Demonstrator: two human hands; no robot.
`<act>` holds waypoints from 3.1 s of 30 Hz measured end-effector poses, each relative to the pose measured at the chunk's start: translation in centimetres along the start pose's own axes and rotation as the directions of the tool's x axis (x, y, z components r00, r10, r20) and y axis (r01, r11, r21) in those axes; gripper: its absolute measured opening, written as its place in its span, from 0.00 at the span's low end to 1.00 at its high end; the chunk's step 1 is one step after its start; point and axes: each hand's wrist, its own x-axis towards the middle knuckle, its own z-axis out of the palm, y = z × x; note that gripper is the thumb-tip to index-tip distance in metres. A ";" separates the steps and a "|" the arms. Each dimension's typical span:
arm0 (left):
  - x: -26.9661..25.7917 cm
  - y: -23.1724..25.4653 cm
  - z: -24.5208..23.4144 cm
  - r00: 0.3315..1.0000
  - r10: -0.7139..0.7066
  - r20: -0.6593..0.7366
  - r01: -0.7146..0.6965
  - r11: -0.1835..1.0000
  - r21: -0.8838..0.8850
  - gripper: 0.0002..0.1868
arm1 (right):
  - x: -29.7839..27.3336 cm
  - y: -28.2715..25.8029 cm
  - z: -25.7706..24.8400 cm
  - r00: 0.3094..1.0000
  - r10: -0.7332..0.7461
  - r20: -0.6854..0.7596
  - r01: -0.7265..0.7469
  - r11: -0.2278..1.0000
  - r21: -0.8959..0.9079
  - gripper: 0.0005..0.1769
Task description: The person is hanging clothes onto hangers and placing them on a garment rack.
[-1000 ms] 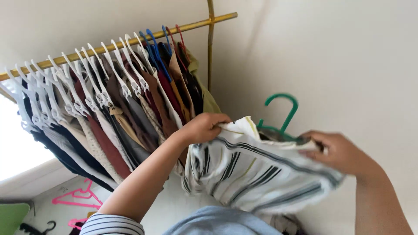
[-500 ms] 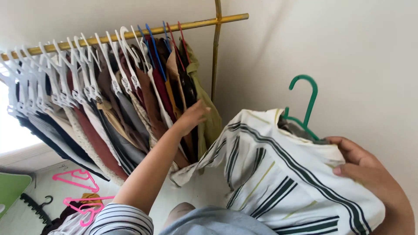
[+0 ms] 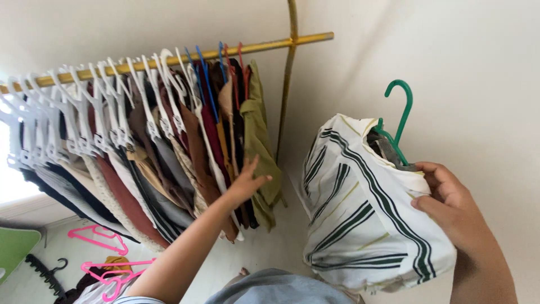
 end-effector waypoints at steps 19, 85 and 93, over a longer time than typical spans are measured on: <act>-1.7 -2.1 -4.4 0.961 0.255 0.104 -0.256 0.967 0.001 0.42 | 15.3 -2.2 18.9 0.886 -0.384 0.259 0.316 0.910 0.268 0.35; 14.1 -0.3 6.9 0.976 -0.042 -0.214 -0.006 0.975 -0.220 0.60 | 28.0 24.8 26.9 0.849 -0.058 0.525 0.285 0.887 -0.364 0.27; 16.0 -0.9 8.9 0.932 -0.026 -0.362 0.025 1.000 -0.007 0.40 | 37.1 31.3 30.2 0.441 0.247 0.863 0.674 0.544 -0.500 0.17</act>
